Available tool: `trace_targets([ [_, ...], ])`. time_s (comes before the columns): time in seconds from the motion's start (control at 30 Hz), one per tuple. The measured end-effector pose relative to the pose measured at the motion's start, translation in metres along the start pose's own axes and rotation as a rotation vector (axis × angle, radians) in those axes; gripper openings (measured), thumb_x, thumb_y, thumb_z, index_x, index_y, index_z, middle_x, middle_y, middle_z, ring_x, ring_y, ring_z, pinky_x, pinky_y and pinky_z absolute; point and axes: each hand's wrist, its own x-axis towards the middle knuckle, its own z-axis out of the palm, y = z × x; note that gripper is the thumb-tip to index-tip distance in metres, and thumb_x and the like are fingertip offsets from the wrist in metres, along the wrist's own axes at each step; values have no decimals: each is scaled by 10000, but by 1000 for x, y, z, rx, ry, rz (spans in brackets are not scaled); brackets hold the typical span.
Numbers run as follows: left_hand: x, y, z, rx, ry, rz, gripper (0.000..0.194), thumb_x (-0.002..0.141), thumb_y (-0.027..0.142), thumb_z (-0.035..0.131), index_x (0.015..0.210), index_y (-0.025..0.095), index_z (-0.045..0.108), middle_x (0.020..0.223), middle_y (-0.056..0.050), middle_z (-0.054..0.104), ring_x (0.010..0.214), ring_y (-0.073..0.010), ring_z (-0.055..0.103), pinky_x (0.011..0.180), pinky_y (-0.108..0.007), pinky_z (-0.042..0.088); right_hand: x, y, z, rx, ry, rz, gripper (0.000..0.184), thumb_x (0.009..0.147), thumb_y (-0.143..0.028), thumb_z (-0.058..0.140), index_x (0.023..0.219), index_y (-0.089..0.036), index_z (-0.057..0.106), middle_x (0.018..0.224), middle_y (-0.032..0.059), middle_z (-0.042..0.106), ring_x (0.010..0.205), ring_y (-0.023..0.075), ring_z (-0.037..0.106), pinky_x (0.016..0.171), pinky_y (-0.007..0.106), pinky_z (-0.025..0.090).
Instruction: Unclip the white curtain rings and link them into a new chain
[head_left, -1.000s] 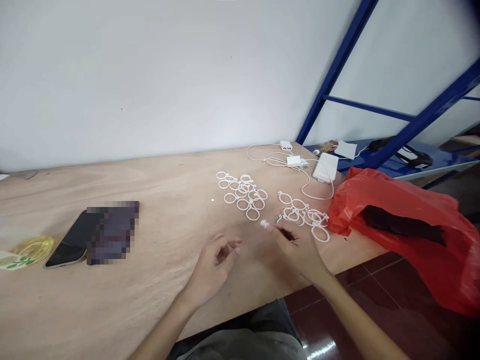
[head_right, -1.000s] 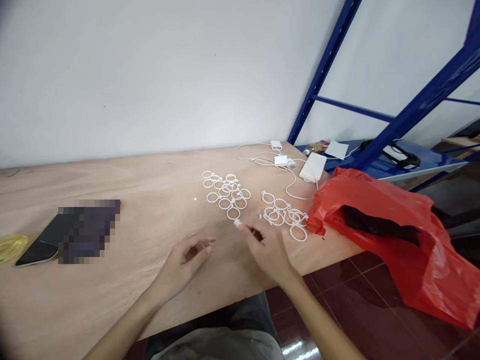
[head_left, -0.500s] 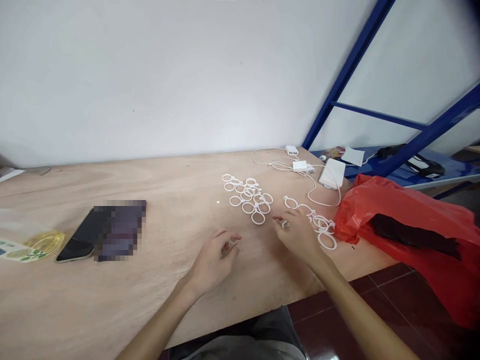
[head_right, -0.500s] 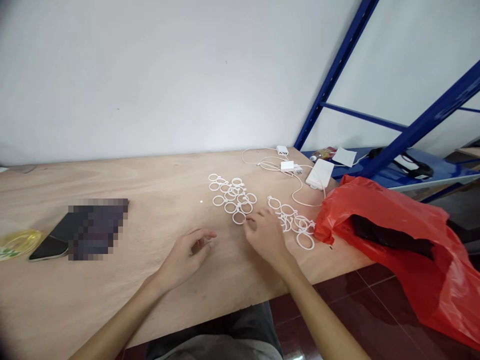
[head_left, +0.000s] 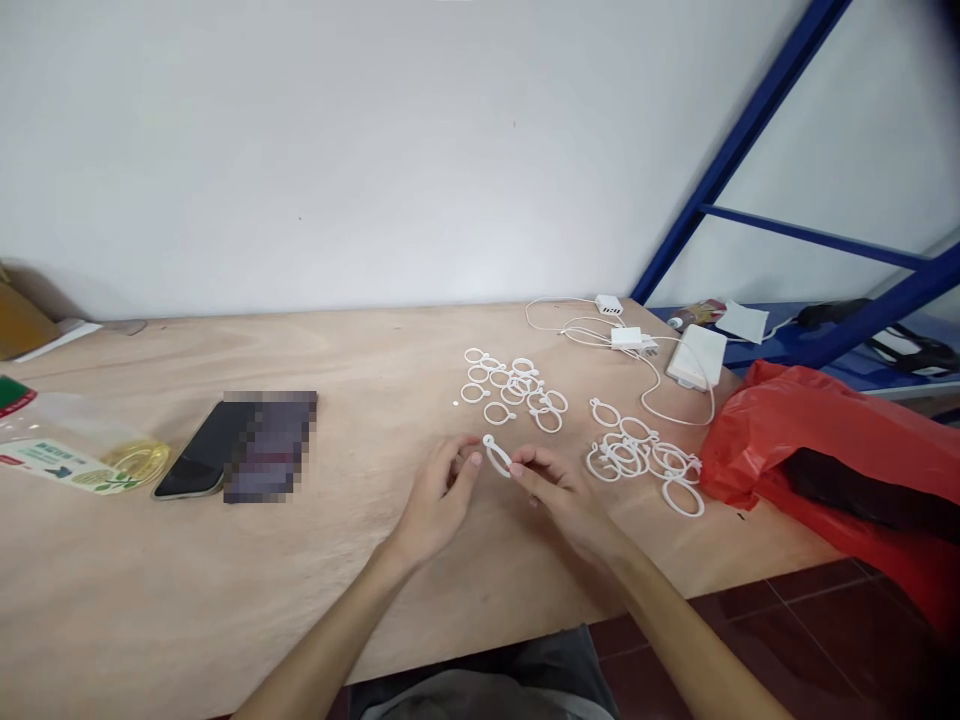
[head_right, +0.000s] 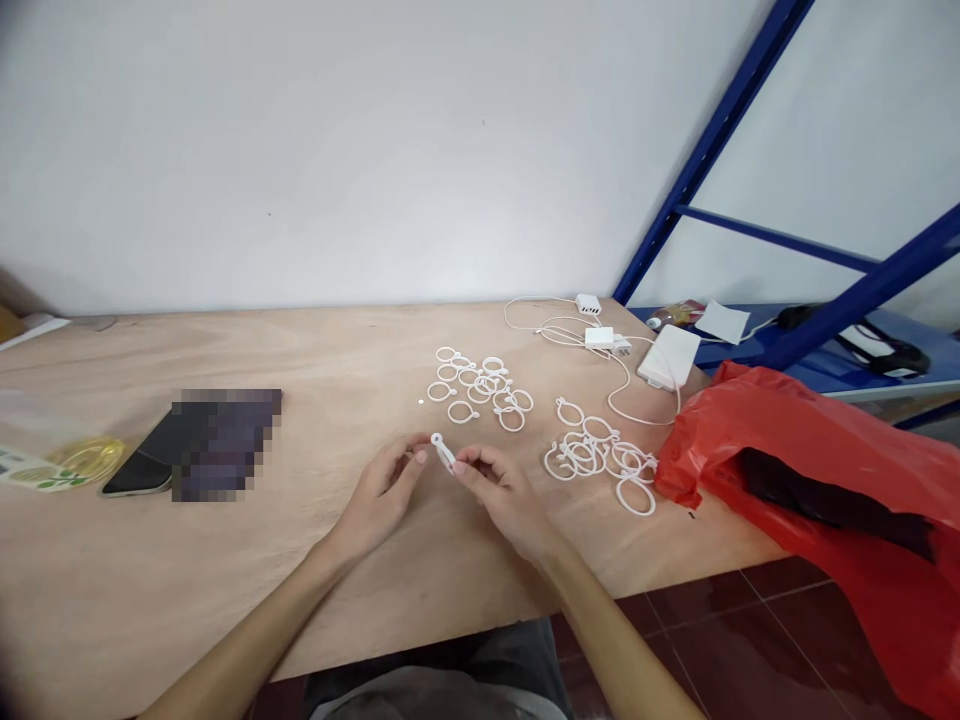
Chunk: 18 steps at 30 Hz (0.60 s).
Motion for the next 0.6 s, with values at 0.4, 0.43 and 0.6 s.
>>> trace_targets([
  [0.4, -4, 8, -12, -505, -384, -134, 325, 839, 458, 618, 757, 144, 604, 730, -7, 597, 717, -128, 507, 692, -246, 367, -7, -18, 5, 431, -354, 277, 356, 780, -481, 677, 679, -148, 603, 508, -79, 351, 453, 46, 206, 465, 253, 107],
  [0.43, -4, 8, -13, -536, -401, -168, 333, 838, 464, 618, 751, 142, 614, 723, -9, 600, 712, -126, 507, 689, -244, 365, -7, -20, 5, 406, -376, 275, 353, 770, -472, 688, 667, -144, 608, 501, -78, 354, 451, 46, 206, 464, 256, 102],
  [0.6, -9, 14, -9, -767, -502, -311, 332, 802, 424, 682, 669, 126, 624, 681, -28, 615, 707, -132, 537, 704, -245, 381, -15, -24, 10, 516, -405, 287, 322, 711, -391, 740, 593, -130, 594, 523, -59, 437, 430, 26, 196, 447, 255, 79],
])
